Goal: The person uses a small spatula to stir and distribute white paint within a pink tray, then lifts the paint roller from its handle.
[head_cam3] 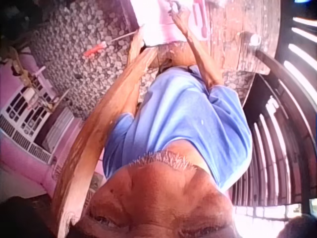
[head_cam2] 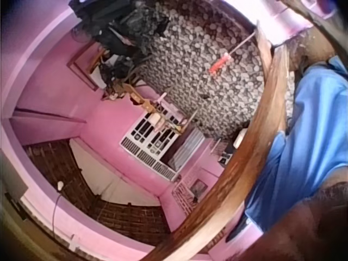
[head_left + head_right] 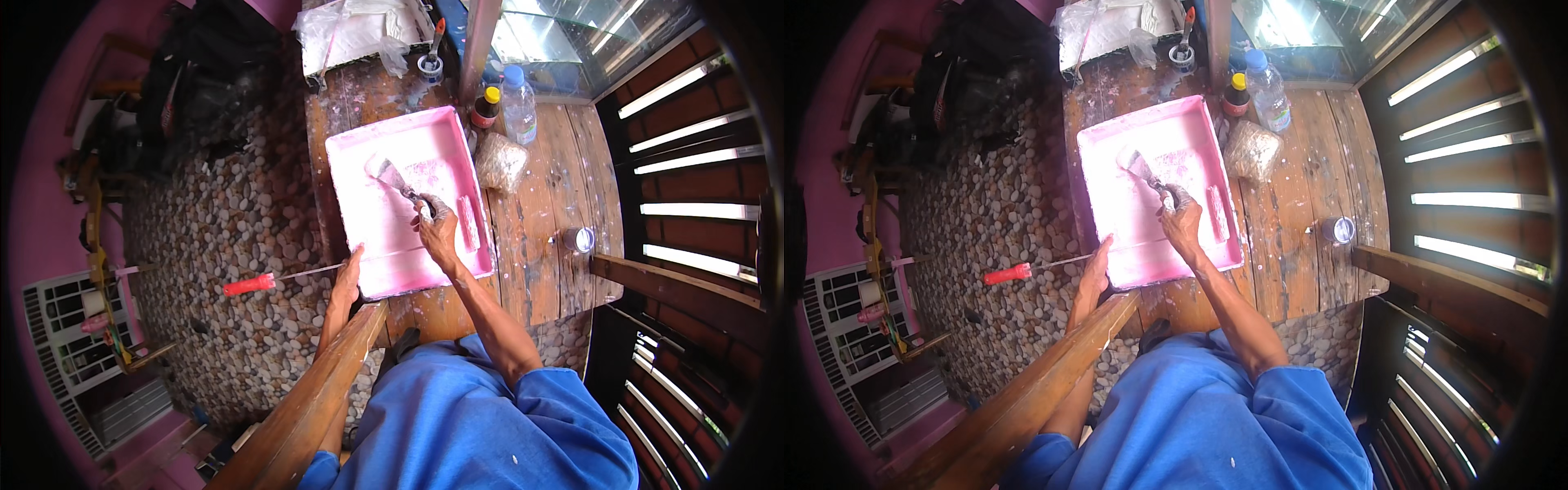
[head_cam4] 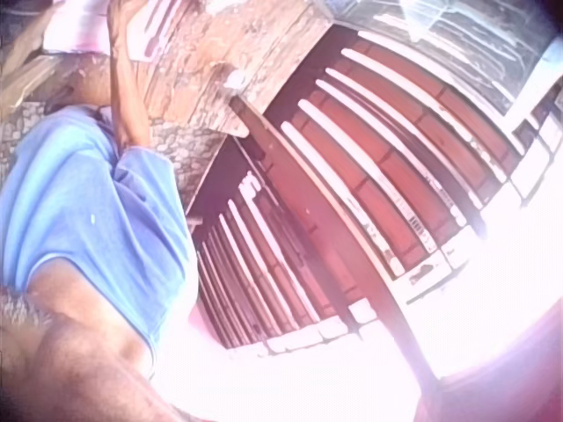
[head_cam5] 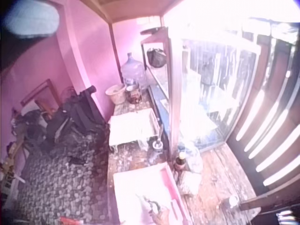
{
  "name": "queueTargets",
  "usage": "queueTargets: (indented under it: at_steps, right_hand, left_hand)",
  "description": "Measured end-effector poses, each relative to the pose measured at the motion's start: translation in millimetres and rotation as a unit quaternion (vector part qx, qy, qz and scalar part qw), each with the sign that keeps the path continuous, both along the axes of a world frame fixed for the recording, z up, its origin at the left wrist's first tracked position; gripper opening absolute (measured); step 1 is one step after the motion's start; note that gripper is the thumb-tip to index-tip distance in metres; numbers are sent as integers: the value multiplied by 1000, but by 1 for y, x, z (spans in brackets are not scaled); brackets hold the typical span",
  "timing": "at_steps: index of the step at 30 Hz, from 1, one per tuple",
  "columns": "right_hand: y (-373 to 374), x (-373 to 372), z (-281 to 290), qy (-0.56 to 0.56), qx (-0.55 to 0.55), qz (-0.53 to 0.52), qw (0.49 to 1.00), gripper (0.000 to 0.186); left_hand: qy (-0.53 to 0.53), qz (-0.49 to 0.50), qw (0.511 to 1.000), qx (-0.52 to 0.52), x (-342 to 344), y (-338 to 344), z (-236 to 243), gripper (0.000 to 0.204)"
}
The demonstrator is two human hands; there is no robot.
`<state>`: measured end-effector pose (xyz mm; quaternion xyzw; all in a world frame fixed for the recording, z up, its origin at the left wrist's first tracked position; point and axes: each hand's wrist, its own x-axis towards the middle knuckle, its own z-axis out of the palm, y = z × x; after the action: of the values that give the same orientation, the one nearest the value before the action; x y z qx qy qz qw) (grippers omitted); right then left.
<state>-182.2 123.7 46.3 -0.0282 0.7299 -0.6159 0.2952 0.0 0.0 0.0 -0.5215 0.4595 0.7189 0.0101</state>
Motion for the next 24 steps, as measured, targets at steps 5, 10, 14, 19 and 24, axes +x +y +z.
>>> queueTargets:
  at_steps: [5,10,14,19,24]
  right_hand:
    - [6,-6,10,148,-26,-131,980,28]
    - [31,-13,-1,263,112,-129,949,21]
    - [35,-8,-6,227,156,-54,960,21]
    - [26,-9,-7,141,-16,-135,981,19]
    - [14,-8,-13,69,27,-79,994,29]
  left_hand:
    - [-24,6,999,-34,-5,2,10,67]
    - [-10,19,1000,-10,-1,3,-1,69]
    - [3,10,1000,-8,-3,5,4,70]
    - [-8,15,1000,-5,-4,3,5,71]
    - [1,6,1000,-9,-4,4,8,72]
